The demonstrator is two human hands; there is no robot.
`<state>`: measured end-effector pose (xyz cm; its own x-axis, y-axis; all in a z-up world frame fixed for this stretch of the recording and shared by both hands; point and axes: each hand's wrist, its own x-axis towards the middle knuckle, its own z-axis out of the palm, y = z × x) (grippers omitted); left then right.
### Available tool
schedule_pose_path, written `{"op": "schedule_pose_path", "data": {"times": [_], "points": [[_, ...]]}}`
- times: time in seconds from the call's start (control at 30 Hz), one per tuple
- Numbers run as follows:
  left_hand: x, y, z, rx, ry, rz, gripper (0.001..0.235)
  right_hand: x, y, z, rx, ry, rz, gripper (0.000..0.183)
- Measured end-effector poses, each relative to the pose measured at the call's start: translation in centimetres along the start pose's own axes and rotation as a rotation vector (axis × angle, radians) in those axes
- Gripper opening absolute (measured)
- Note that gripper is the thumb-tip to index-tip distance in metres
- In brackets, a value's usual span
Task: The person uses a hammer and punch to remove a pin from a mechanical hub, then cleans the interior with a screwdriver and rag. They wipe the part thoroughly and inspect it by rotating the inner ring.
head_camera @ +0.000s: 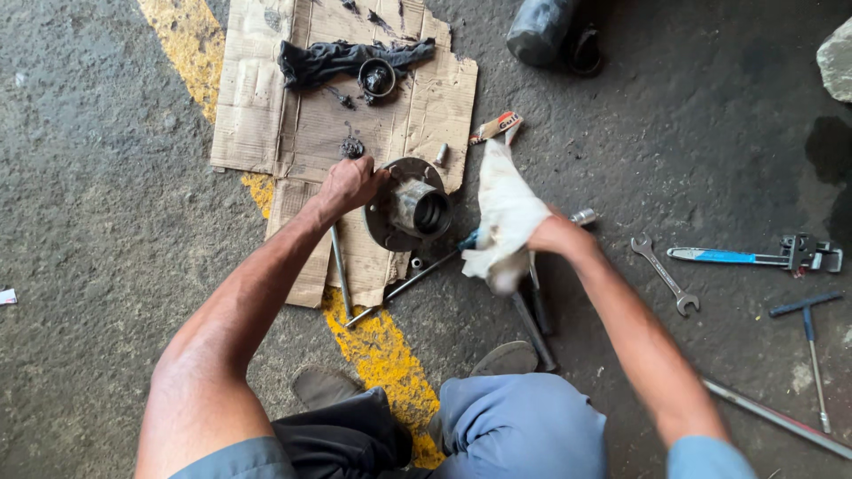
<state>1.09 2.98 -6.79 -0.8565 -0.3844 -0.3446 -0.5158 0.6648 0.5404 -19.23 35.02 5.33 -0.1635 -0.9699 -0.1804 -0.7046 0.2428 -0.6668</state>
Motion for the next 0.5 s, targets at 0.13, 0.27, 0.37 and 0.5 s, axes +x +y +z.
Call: {"op": "schedule_pose_path", "data": {"times": [0.13, 0.27, 0.37, 0.5], "points": [[0.1, 0.2, -0.2, 0.015, -0.001, -0.01, 0.043, 2.3, -1.5, -0.4, -0.012, -0.069, 0.538, 0.026], [0.0, 0.5, -0.1, 0.032, 0.009, -0.005, 0.043, 3.0, -4.8, 5.2, 0.459, 0.012, 0.376, 0.019], [0.0, 1.0, 0.0, 0.067, 0.062, 0.019, 0.043, 4.3, -4.0, 9.1, -0.199, -0.073, -0.116, 0.013], [0.1, 0.9, 0.1, 0.078, 0.081, 0.043, 0.042, 7.5, -0.6, 11.4, -0.505, -0.243, -0.228, 0.011]]}}
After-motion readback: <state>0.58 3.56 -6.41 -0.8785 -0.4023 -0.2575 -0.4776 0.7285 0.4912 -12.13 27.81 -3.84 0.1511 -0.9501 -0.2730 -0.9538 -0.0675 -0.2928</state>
